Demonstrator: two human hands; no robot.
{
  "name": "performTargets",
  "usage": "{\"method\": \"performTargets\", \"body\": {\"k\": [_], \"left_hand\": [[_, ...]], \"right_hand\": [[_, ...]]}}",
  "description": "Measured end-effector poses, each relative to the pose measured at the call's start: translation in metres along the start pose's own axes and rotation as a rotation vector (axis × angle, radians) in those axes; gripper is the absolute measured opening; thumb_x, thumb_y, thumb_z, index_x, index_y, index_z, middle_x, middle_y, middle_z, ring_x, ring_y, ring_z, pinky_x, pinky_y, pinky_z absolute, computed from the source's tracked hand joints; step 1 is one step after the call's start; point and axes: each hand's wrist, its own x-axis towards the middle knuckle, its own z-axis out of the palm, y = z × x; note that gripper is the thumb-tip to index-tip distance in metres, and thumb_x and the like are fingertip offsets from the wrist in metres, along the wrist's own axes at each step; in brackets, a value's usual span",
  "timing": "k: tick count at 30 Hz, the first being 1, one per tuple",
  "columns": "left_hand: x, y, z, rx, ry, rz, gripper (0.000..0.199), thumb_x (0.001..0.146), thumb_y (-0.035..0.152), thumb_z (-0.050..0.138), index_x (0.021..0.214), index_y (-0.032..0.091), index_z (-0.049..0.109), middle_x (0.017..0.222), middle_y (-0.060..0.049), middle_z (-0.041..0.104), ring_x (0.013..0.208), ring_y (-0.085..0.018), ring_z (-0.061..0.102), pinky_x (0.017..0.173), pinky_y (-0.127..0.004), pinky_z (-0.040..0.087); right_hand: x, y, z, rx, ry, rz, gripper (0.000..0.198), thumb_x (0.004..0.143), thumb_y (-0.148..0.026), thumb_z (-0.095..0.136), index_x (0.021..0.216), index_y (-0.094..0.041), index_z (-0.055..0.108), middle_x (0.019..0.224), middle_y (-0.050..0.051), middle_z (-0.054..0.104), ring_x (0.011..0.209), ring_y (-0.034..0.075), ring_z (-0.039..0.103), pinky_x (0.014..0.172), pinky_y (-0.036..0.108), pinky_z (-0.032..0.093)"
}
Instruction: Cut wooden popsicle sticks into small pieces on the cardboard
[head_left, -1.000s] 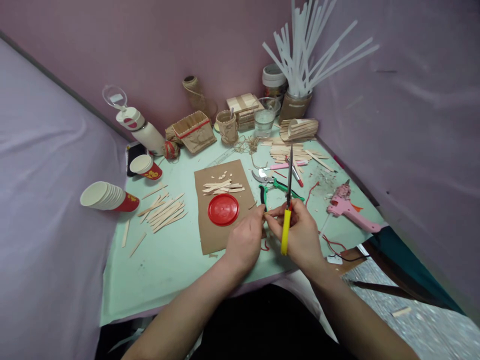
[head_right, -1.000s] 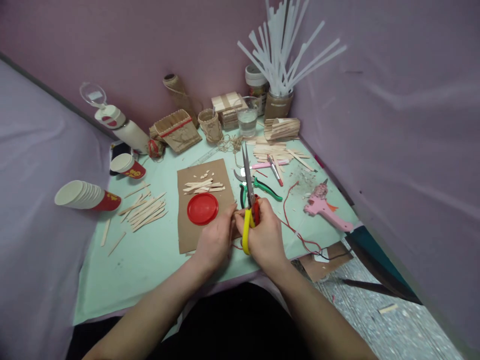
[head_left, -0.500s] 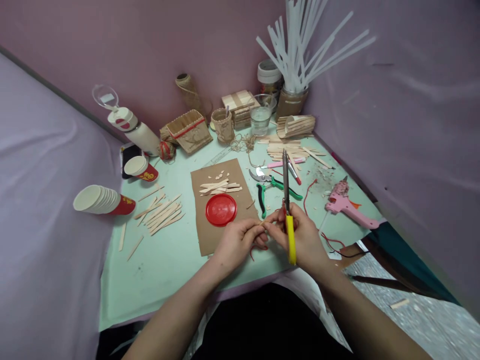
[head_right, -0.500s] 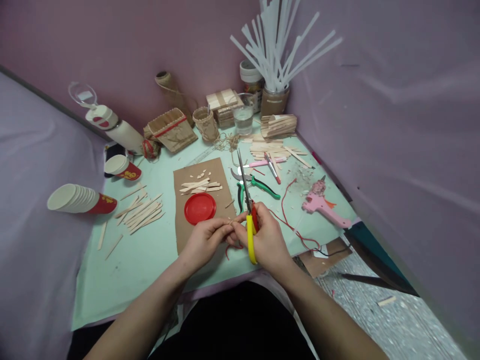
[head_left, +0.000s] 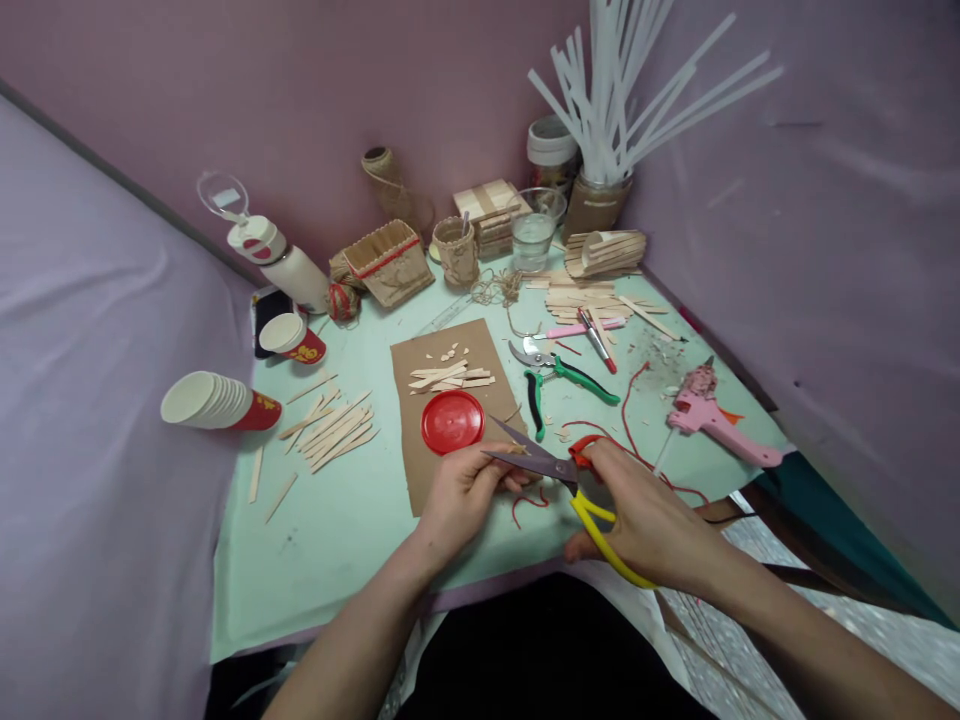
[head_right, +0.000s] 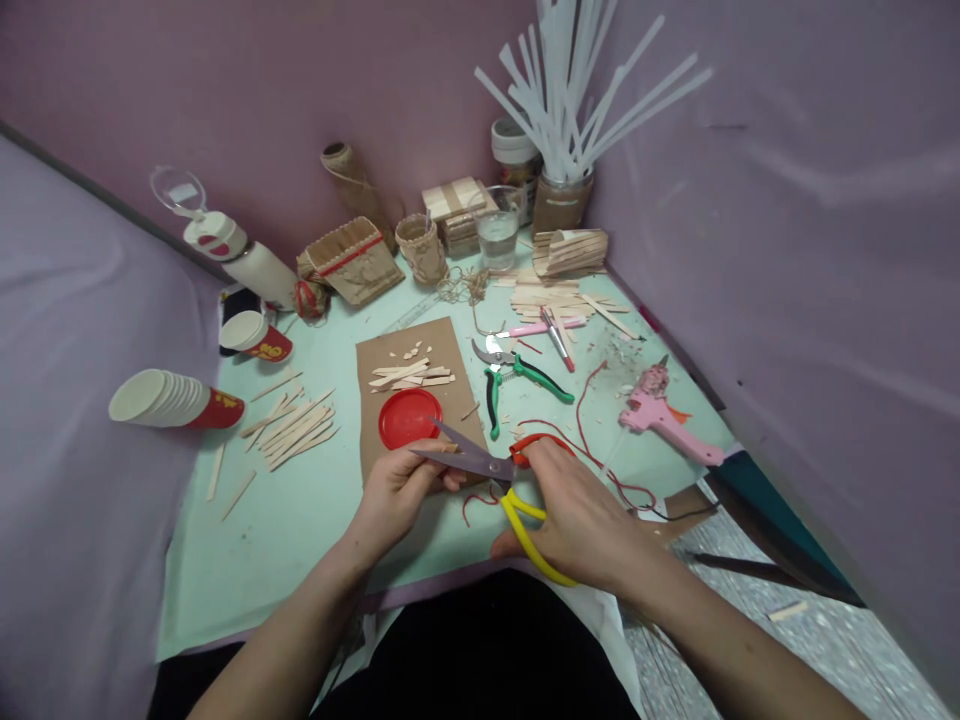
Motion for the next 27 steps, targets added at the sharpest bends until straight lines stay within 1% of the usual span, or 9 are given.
{"method": "performTargets", "body": {"k": [4, 7, 12, 14, 16, 19, 21, 24, 27], "left_hand": [[0.0, 0.002, -0.001, 0.082, -0.026, 0.02, 0.022, 0.087, 0.022, 0.048, 0.087, 0.013, 0.068, 0.073, -0.005, 0.07, 0.064, -0.013, 0.065, 0.066, -0.025, 0.055], [0.001, 0.004, -0.001, 0.116, -0.054, 0.03, 0.023, 0.088, 0.021, 0.046, 0.082, 0.014, 0.068, 0.073, -0.004, 0.07, 0.065, -0.013, 0.065, 0.066, -0.024, 0.054], [0.0, 0.008, 0.0, 0.148, -0.052, 0.042, 0.023, 0.088, 0.021, 0.047, 0.08, 0.014, 0.067, 0.07, -0.004, 0.069, 0.063, -0.013, 0.065, 0.064, -0.024, 0.053], [0.0, 0.008, 0.001, 0.156, -0.061, 0.033, 0.023, 0.088, 0.022, 0.047, 0.079, 0.014, 0.067, 0.068, -0.004, 0.069, 0.062, -0.014, 0.065, 0.064, -0.024, 0.053], [0.0, 0.007, 0.004, 0.152, -0.099, 0.02, 0.024, 0.088, 0.023, 0.046, 0.079, 0.015, 0.067, 0.069, -0.004, 0.069, 0.062, -0.014, 0.064, 0.063, -0.024, 0.052], [-0.001, 0.004, 0.01, 0.151, -0.164, -0.027, 0.026, 0.088, 0.023, 0.045, 0.077, 0.015, 0.067, 0.072, -0.005, 0.07, 0.062, -0.014, 0.063, 0.063, -0.025, 0.051], [-0.001, 0.0, 0.017, 0.169, -0.191, -0.078, 0.027, 0.087, 0.023, 0.045, 0.072, 0.015, 0.067, 0.069, -0.005, 0.069, 0.061, -0.014, 0.062, 0.064, -0.025, 0.05], [0.0, -0.004, 0.03, 0.168, -0.238, -0.153, 0.027, 0.084, 0.025, 0.047, 0.066, 0.016, 0.064, 0.06, -0.002, 0.065, 0.057, -0.014, 0.06, 0.062, -0.024, 0.049], [-0.001, -0.007, 0.045, 0.102, -0.319, -0.242, 0.026, 0.083, 0.026, 0.049, 0.062, 0.017, 0.062, 0.056, -0.002, 0.062, 0.055, -0.013, 0.058, 0.059, -0.024, 0.048]], "right_hand": [[0.001, 0.0, 0.001, 0.0, 0.0, -0.002, 0.054, 0.057, -0.044, 0.079, 0.097, -0.022, 0.049, 0.096, 0.005, 0.057, 0.084, 0.024, 0.055, 0.068, 0.033, 0.043], [0.0, 0.0, 0.002, -0.005, -0.011, -0.008, 0.053, 0.058, -0.045, 0.078, 0.096, -0.023, 0.048, 0.095, 0.005, 0.057, 0.083, 0.024, 0.055, 0.066, 0.033, 0.043], [-0.002, 0.002, 0.002, -0.016, -0.024, 0.007, 0.054, 0.057, -0.047, 0.078, 0.095, -0.024, 0.047, 0.093, 0.005, 0.058, 0.081, 0.024, 0.057, 0.064, 0.033, 0.043], [-0.003, 0.001, 0.001, -0.022, -0.048, 0.031, 0.052, 0.058, -0.048, 0.078, 0.092, -0.024, 0.047, 0.091, 0.004, 0.06, 0.079, 0.024, 0.058, 0.062, 0.032, 0.041], [-0.006, -0.001, 0.0, -0.047, -0.104, 0.091, 0.048, 0.061, -0.049, 0.075, 0.089, -0.025, 0.045, 0.087, 0.004, 0.061, 0.074, 0.024, 0.059, 0.058, 0.03, 0.038], [-0.016, -0.004, -0.001, -0.11, -0.177, 0.197, 0.037, 0.072, -0.049, 0.066, 0.089, -0.024, 0.043, 0.08, 0.004, 0.064, 0.067, 0.024, 0.061, 0.053, 0.029, 0.031], [-0.025, -0.004, 0.001, -0.118, -0.194, 0.224, 0.03, 0.078, -0.047, 0.06, 0.088, -0.024, 0.044, 0.077, 0.004, 0.065, 0.065, 0.025, 0.061, 0.054, 0.029, 0.03], [-0.043, 0.001, 0.006, -0.062, -0.193, 0.264, 0.025, 0.081, -0.044, 0.057, 0.083, -0.024, 0.044, 0.076, 0.005, 0.065, 0.066, 0.025, 0.061, 0.057, 0.03, 0.032], [-0.063, 0.008, 0.011, 0.037, -0.194, 0.359, 0.021, 0.082, -0.042, 0.057, 0.081, -0.024, 0.046, 0.074, 0.004, 0.066, 0.066, 0.024, 0.061, 0.057, 0.03, 0.034]]}}
